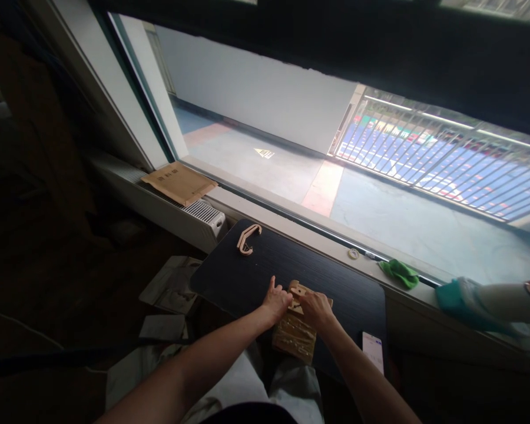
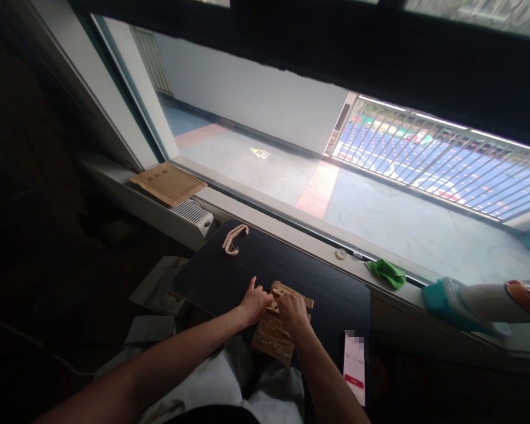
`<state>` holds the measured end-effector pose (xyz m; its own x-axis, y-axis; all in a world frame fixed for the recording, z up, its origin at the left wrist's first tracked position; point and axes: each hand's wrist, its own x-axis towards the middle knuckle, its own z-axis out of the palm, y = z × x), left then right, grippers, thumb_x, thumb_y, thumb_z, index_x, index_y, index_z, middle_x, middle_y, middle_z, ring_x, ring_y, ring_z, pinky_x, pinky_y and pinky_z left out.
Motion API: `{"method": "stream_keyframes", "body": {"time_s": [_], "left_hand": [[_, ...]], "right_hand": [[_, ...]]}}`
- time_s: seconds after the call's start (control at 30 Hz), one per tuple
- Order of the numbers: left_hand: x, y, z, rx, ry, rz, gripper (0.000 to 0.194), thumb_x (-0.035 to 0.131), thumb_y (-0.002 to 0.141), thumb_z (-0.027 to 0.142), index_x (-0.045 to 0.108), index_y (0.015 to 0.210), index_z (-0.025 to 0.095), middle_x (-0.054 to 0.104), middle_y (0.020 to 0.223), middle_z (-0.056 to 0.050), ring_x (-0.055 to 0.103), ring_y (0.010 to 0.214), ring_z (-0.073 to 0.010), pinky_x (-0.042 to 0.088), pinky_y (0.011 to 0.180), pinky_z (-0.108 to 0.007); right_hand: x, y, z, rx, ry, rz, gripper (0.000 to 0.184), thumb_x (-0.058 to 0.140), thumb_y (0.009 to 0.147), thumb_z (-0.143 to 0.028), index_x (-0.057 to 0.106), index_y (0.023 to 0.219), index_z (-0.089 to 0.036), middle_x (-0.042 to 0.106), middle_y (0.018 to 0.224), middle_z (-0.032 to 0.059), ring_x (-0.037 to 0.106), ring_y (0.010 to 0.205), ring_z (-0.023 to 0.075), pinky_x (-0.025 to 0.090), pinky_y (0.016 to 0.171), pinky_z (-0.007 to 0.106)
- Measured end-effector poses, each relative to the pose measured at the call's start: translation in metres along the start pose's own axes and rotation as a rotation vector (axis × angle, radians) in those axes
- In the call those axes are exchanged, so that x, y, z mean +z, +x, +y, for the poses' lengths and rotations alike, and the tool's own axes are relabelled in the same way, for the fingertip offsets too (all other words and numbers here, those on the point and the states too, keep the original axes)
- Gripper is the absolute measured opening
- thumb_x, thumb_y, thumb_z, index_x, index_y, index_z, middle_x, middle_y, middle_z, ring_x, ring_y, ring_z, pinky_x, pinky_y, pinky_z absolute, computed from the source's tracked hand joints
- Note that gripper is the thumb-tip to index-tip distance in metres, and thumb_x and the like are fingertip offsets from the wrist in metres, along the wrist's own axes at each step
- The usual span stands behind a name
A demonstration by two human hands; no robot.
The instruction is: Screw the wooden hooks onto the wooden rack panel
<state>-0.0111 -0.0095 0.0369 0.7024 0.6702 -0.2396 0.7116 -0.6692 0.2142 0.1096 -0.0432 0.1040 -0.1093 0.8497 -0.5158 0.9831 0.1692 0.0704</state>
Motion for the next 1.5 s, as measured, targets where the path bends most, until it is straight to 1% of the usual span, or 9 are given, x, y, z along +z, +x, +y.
{"method": "stream_keyframes", "body": {"time_s": [0.2, 0.37, 0.5, 0.7, 0.77, 0.93, 1.1, 1.3, 1.5], "left_hand": [[0.001, 0.000, -0.001, -0.008, -0.022, 0.011, 0.020, 0.044, 0.083, 0.013, 0.063, 0.085, 0.019, 0.069, 0.077, -0.006, 0.057, 0.088, -0.0225, 0.012, 0.103, -0.052], [-0.001, 0.000, -0.001, -0.006, -0.058, -0.008, 0.018, 0.046, 0.082, 0.014, 0.064, 0.082, 0.019, 0.068, 0.077, -0.006, 0.057, 0.089, -0.0219, 0.010, 0.103, -0.052], [0.000, -0.001, -0.001, -0.018, -0.056, -0.008, 0.020, 0.045, 0.083, 0.014, 0.064, 0.081, 0.018, 0.069, 0.077, -0.006, 0.057, 0.090, -0.0229, 0.011, 0.103, -0.051], [-0.001, -0.001, 0.000, -0.011, -0.021, -0.010, 0.019, 0.044, 0.082, 0.013, 0.063, 0.081, 0.017, 0.069, 0.078, -0.006, 0.057, 0.090, -0.0236, 0.012, 0.103, -0.051], [-0.002, -0.001, 0.000, -0.007, -0.014, -0.013, 0.018, 0.045, 0.082, 0.014, 0.062, 0.081, 0.017, 0.069, 0.078, -0.006, 0.057, 0.090, -0.0238, 0.012, 0.103, -0.051], [-0.002, -0.002, 0.000, -0.001, -0.029, -0.012, 0.017, 0.045, 0.082, 0.016, 0.062, 0.083, 0.018, 0.069, 0.078, -0.007, 0.057, 0.090, -0.0246, 0.013, 0.103, -0.052], [-0.001, -0.002, 0.000, -0.009, -0.049, -0.006, 0.020, 0.043, 0.083, 0.014, 0.062, 0.083, 0.019, 0.069, 0.079, -0.005, 0.056, 0.091, -0.0237, 0.012, 0.103, -0.052], [-0.003, -0.002, 0.001, -0.006, -0.035, -0.022, 0.018, 0.046, 0.081, 0.014, 0.063, 0.083, 0.019, 0.068, 0.079, -0.005, 0.056, 0.092, -0.0229, 0.013, 0.103, -0.052], [-0.002, -0.002, 0.001, 0.001, -0.021, 0.001, 0.016, 0.047, 0.082, 0.018, 0.063, 0.083, 0.020, 0.069, 0.079, -0.005, 0.056, 0.091, -0.0227, 0.014, 0.102, -0.053]], "right_hand": [[0.009, 0.004, 0.000, 0.057, 0.056, -0.009, 0.028, 0.041, 0.083, -0.011, 0.068, 0.086, -0.016, 0.068, 0.091, 0.0102, 0.064, 0.082, 0.0190, 0.047, 0.069, 0.025], [0.001, 0.000, 0.005, 0.003, 0.078, 0.000, 0.034, 0.044, 0.081, -0.011, 0.060, 0.108, -0.024, 0.067, 0.097, 0.0065, 0.063, 0.086, 0.0196, 0.047, 0.067, 0.027], [0.004, 0.000, 0.006, -0.019, 0.032, 0.016, 0.031, 0.039, 0.083, -0.009, 0.065, 0.094, -0.019, 0.067, 0.091, 0.0088, 0.063, 0.086, 0.0207, 0.047, 0.069, 0.027], [0.016, 0.002, 0.004, 0.032, 0.047, 0.015, 0.028, 0.040, 0.083, -0.010, 0.067, 0.089, -0.015, 0.068, 0.092, 0.0102, 0.063, 0.084, 0.0193, 0.046, 0.069, 0.026], [0.015, 0.000, 0.004, 0.051, 0.054, 0.007, 0.028, 0.040, 0.083, -0.011, 0.067, 0.089, -0.017, 0.068, 0.090, 0.0089, 0.063, 0.082, 0.0190, 0.046, 0.068, 0.026], [0.004, -0.008, -0.001, 0.006, 0.076, 0.054, 0.033, 0.040, 0.083, -0.011, 0.061, 0.106, -0.023, 0.067, 0.097, 0.0067, 0.063, 0.086, 0.0191, 0.047, 0.069, 0.026], [0.005, -0.009, -0.009, 0.033, 0.080, 0.047, 0.032, 0.037, 0.084, -0.009, 0.064, 0.099, -0.017, 0.066, 0.096, 0.0116, 0.063, 0.088, 0.0198, 0.046, 0.071, 0.026], [0.010, -0.007, -0.007, 0.128, 0.138, 0.013, 0.028, 0.038, 0.085, -0.012, 0.064, 0.095, -0.018, 0.067, 0.095, 0.0092, 0.063, 0.088, 0.0188, 0.046, 0.072, 0.026], [-0.004, -0.014, -0.002, 0.058, 0.063, 0.063, 0.037, 0.042, 0.083, -0.011, 0.055, 0.113, -0.029, 0.064, 0.099, 0.0072, 0.062, 0.087, 0.0202, 0.047, 0.067, 0.028]]}}
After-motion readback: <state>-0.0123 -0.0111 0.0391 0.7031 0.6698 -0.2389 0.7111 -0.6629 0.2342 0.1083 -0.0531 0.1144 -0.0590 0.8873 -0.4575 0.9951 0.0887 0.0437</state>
